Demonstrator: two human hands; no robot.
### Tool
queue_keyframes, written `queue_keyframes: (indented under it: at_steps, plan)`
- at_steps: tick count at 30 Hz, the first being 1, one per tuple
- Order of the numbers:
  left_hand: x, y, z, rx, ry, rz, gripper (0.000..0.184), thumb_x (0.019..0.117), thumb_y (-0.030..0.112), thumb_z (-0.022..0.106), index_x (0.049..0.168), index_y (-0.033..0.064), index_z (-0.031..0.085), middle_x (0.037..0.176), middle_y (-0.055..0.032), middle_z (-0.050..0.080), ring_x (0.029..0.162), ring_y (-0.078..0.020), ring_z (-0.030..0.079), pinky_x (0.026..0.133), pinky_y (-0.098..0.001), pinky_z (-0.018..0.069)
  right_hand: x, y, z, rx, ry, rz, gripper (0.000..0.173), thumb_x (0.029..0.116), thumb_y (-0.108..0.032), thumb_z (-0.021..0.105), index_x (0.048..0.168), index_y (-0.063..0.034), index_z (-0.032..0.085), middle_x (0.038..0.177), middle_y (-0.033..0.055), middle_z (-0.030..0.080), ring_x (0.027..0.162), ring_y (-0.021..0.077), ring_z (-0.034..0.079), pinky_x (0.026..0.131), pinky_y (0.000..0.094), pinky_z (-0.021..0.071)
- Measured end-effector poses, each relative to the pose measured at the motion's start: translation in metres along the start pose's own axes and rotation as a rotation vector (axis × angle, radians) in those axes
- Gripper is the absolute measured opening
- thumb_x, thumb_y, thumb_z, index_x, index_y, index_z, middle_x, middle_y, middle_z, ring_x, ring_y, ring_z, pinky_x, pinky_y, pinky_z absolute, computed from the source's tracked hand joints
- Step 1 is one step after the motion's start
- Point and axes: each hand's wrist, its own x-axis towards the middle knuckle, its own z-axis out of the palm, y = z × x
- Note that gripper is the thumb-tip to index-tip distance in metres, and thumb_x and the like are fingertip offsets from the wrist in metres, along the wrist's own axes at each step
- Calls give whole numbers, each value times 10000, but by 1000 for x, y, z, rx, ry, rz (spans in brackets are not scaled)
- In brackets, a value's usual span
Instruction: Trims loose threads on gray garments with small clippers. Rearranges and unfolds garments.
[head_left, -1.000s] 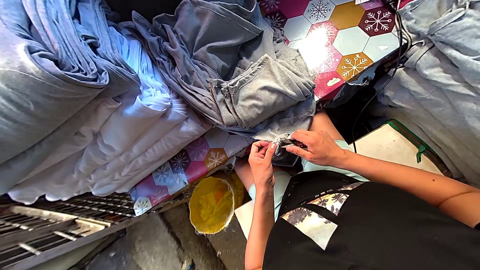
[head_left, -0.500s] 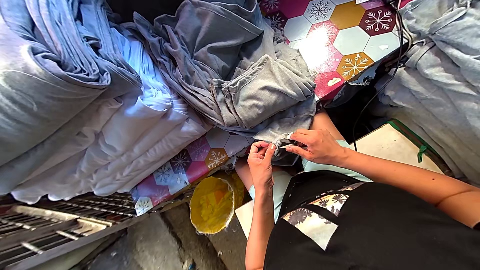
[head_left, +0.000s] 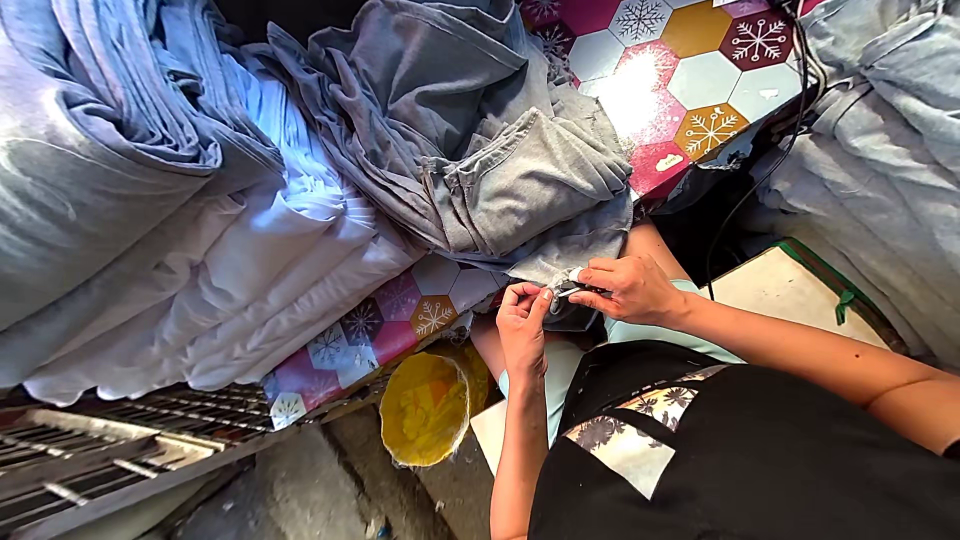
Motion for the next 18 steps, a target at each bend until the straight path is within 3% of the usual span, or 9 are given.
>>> queue_keyframes:
  at_steps: [9, 16, 18]
  plan:
    - [0, 1, 1, -4, 2, -14, 148, 930, -100, 616, 961, 45, 602, 771, -27, 694, 719, -85, 675, 714, -254, 578, -2, -2, 3, -29, 69, 10, 359, 964, -377, 642, 837, -61, 753, 641, 36, 560, 512, 163, 540, 426, 317, 388]
    - [1, 0, 2, -5, 5, -20, 165, 919, -116, 619, 959, 43, 595, 754, -24, 699, 703, -80, 676, 697, -239, 573, -6, -5, 7, -127, 88, -38, 351, 996, -325, 601, 806, -68, 746, 609, 38, 547, 497, 185, 543, 417, 333, 394]
    - [1, -2, 1, -14, 5, -23, 159, 922, -111, 618, 961, 42, 602, 761, -23, 697, 706, -82, 674, 703, -245, 575, -7, -6, 7, -30, 91, 54, 339, 984, -325, 622, 819, -53, 740, 640, 50, 594, 528, 186, 586, 440, 350, 439]
